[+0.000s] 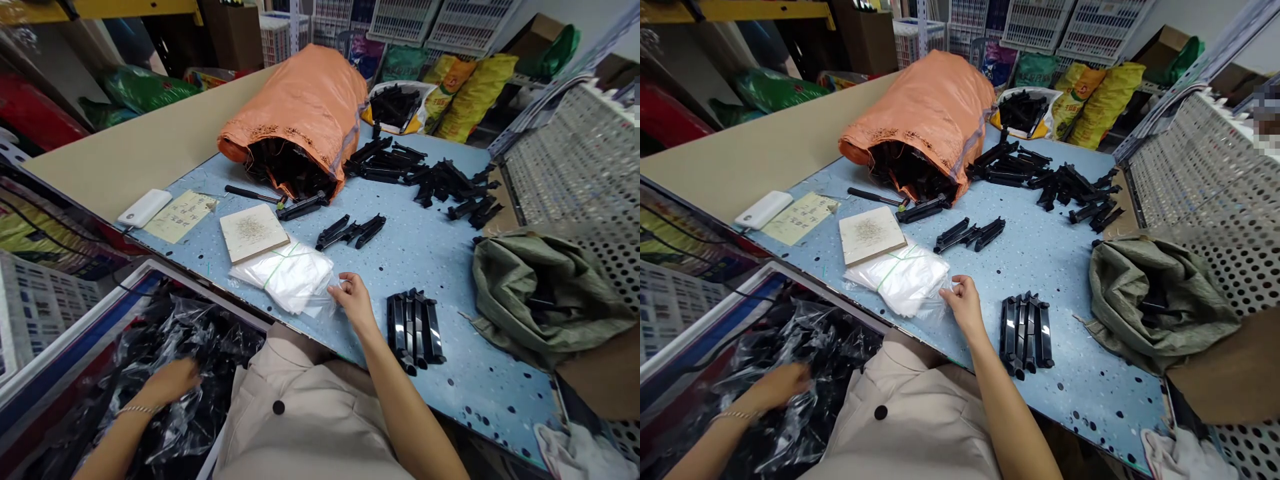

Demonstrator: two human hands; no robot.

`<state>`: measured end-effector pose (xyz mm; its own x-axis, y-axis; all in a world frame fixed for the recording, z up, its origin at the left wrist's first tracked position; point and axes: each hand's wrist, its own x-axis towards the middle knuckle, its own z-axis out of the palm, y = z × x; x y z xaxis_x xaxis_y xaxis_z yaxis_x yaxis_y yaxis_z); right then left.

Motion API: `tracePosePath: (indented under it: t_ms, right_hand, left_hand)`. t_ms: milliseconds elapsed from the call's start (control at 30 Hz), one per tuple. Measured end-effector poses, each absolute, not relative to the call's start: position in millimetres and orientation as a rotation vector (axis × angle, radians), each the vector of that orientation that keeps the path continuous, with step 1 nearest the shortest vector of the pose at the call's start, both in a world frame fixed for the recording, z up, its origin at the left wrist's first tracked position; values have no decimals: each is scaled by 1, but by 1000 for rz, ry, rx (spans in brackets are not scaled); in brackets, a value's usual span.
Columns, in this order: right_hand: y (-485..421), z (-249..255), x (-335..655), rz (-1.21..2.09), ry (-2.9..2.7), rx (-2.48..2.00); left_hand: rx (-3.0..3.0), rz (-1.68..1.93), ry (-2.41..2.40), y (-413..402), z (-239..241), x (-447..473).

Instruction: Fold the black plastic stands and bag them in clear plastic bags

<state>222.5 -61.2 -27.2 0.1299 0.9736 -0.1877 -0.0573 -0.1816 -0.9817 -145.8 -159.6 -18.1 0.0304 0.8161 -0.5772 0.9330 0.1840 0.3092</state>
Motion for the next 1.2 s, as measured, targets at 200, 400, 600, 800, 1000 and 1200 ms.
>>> tracePosePath:
  t_ms: [200, 400, 600, 800, 1000, 1200]
  right_hand:
    - [-55, -15, 197, 1174, -1039, -1439]
    - [-78, 1, 251, 981, -1177, -1553]
    - [-117, 14, 331, 138, -1989, -2032]
    - [-91, 38, 355, 301, -2626, -1624]
    - [-110, 49, 335, 1399, -1712, -1503]
    - [-144, 20, 292, 1927, -782, -1235]
  left_hand:
    - [1764, 726, 1455, -75, 15, 31]
    - [1299, 972, 1254, -33, -2, 54]
    - [1792, 991, 1231, -42, 13, 38]
    - [2242, 501, 1188, -48, 23, 45]
    - [2199, 477, 1259, -51, 26, 33]
    - [2239, 497, 1279, -56, 26, 27]
